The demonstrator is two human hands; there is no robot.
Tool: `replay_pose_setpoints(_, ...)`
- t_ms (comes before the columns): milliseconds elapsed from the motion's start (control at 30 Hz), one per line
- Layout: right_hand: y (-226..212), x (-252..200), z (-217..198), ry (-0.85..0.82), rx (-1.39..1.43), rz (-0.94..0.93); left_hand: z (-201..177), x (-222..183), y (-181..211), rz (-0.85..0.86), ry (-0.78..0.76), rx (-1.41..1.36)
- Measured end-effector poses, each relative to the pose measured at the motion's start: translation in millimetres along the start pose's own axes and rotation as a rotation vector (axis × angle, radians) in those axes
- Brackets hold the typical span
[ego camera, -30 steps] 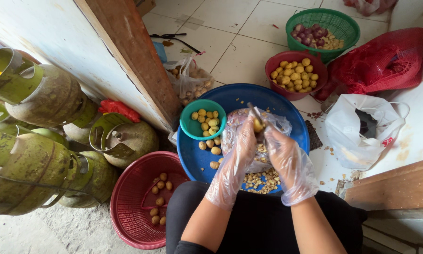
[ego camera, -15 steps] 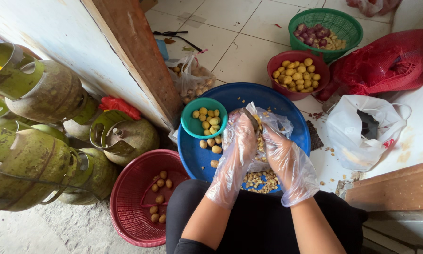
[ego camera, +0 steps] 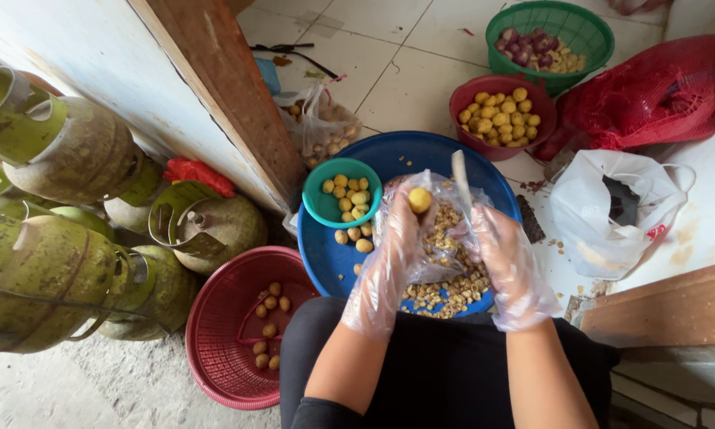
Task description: The person sits on the floor and uses a small knife to peel the outer skin off small round nuts. They hold each nut in the left hand and scrape the skin with the knife in the right hand, placing peeled nuts into a blue basin and discarding skins into a plastic bag.
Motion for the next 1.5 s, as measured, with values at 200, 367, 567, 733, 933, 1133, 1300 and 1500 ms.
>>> replay_pose_setpoints(200,31,24,-1,0.050,-0.533,-0.040,-25,15,-5,0.163,0.028,0.047)
replay_pose_setpoints(367,18,21,-11,0.120,-0.495,-0.101,-42,41,-30,0.046,-0.008,-0.332)
replay_pose_setpoints(567,-2,18,-23,0.054,-0.390,-0.032,-71,109,-85,-0.152,0.162,-0.493)
replay_pose_setpoints(733,8,21,-38,0.154,-0.364,-0.037,-83,163,-124,-0.175,0.078,-0.142)
replay_pose_setpoints(933,27,30,-54,0.198,-0.273,0.007,-76,200,-162,-0.348,0.234,-0.021)
replay_pose_setpoints(1133,21,39,-68,0.238,-0.402,0.076,44,309,-145,-0.346,0.092,-0.203)
replay_pose_setpoints(1300,24,47,-67,0.187,-0.473,0.159,92,366,-115,-0.360,0.057,-0.521)
replay_pose_setpoints(1500,31,57,-50,0.136,-0.348,0.176,-53,323,-87,-0.083,0.070,0.205)
Point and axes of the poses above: each hand's wrist, its own x-axis towards the middle knuckle, its own z-axis out of the palm, y = z × x, the point moved 4 cm from there along x, towards the middle knuckle, and after that the axes turned 5 degrees about -z, right-handed, at the moved point
